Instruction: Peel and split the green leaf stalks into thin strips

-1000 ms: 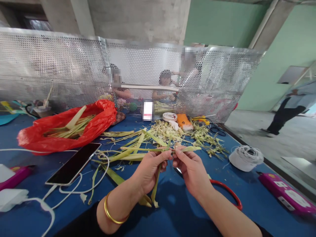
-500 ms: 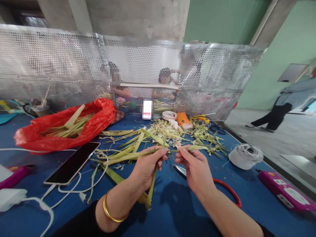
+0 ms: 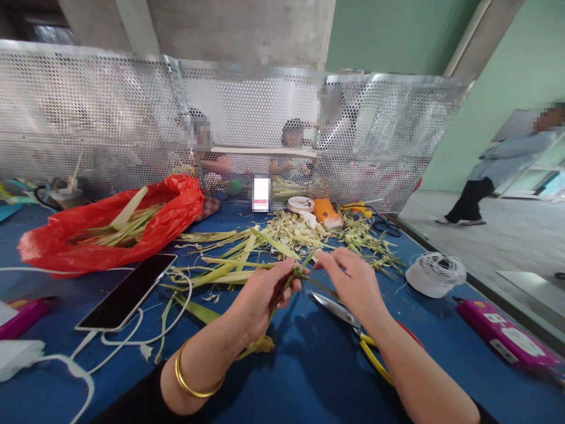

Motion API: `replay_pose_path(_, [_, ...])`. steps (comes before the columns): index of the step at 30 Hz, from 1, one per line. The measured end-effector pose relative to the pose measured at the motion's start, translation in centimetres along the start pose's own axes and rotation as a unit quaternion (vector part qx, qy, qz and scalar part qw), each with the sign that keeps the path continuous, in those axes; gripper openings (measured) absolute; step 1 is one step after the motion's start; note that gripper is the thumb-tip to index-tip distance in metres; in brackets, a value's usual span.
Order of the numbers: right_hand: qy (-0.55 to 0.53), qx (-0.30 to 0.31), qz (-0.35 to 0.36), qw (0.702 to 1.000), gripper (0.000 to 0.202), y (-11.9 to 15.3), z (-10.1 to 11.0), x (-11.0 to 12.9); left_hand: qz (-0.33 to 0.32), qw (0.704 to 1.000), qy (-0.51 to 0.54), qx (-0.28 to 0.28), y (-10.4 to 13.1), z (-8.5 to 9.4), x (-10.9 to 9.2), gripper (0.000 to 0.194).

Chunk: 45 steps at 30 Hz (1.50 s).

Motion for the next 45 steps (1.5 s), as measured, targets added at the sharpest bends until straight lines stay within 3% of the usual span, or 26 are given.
replay_pose_path(3, [-0.153, 0.126, -0.087, 0.976, 0.036, 0.5, -2.6, -0.9, -0.004, 0.999, -0.048, 0.0, 0.2, -0.4, 0.2, 0.038])
replay_pose_path(5, [-0.264, 0.136, -0.148, 0.943, 0.033, 1.1, -3.7, -1.4, -0.002, 0.997, -0.072, -0.005, 0.3, -0.6, 0.4, 0.038])
replay_pose_path(7, [-0.276, 0.104, -0.159, 0.942, 0.029, 1.3, -3.8, -1.8, 0.011, 0.995, -0.094, -0.017, 0.3, -0.6, 0.5, 0.037])
replay_pose_path(9, [-0.171, 0.075, -0.12, 0.975, 0.033, 1.1, -3.1, -1.7, 0.03, 0.993, -0.112, -0.027, 0.2, -0.6, 0.7, 0.038])
replay_pose_path(11, [-0.003, 0.019, -0.036, 0.999, 0.041, 0.8, -1.7, -0.8, 0.042, 0.99, -0.128, -0.031, 0.2, -0.6, 0.8, 0.038])
replay_pose_path(14, [0.14, -0.046, 0.101, 0.984, 0.033, 0.8, -0.2, 1.3, 0.049, 0.98, -0.189, -0.03, 0.1, -0.7, 1.1, 0.033])
replay_pose_path(16, [0.111, 0.025, 0.132, 0.985, 0.015, 0.8, -0.6, 1.9, 0.049, 0.967, -0.25, -0.015, 0.2, -1.0, 1.6, 0.027])
replay_pose_path(18, [0.042, 0.146, 0.109, 0.982, 0.012, 1.0, -1.8, 1.8, 0.037, 0.954, -0.296, 0.003, 0.4, -1.4, 2.0, 0.028])
replay_pose_path(20, [-0.014, 0.221, 0.068, 0.973, 0.008, 1.2, -2.8, 1.4, 0.03, 0.948, -0.317, 0.018, 0.6, -1.7, 2.4, 0.033])
replay_pose_path(25, [-0.068, 0.276, -0.015, 0.959, 0.007, 1.5, -3.6, 0.7, 0.046, 0.949, -0.309, 0.033, 1.1, -2.0, 2.5, 0.034])
replay_pose_path(30, [-0.108, 0.206, -0.034, 0.972, 0.012, 1.3, -3.3, 0.5, 0.023, 0.955, -0.291, 0.051, 0.9, -2.2, 2.3, 0.035])
replay_pose_path(38, [-0.164, 0.119, -0.063, 0.977, 0.013, 1.6, -3.5, -0.1, 0.021, 0.933, -0.356, 0.052, 0.8, -2.1, 2.7, 0.036])
replay_pose_path(45, [-0.198, 0.1, -0.087, 0.971, 0.015, 1.1, -3.0, -0.2, 0.026, 0.962, -0.265, 0.059, 0.9, -2.4, 2.3, 0.043])
Point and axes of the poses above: each hand's wrist, its own y-axis away from the middle knuckle, its own z-axis out of the back of the hand, x = y × z, the point moved 5 cm from there along -y, towards the middle knuckle, and after that the axes turned 2 degrees about -y, right-handed, at the moved point
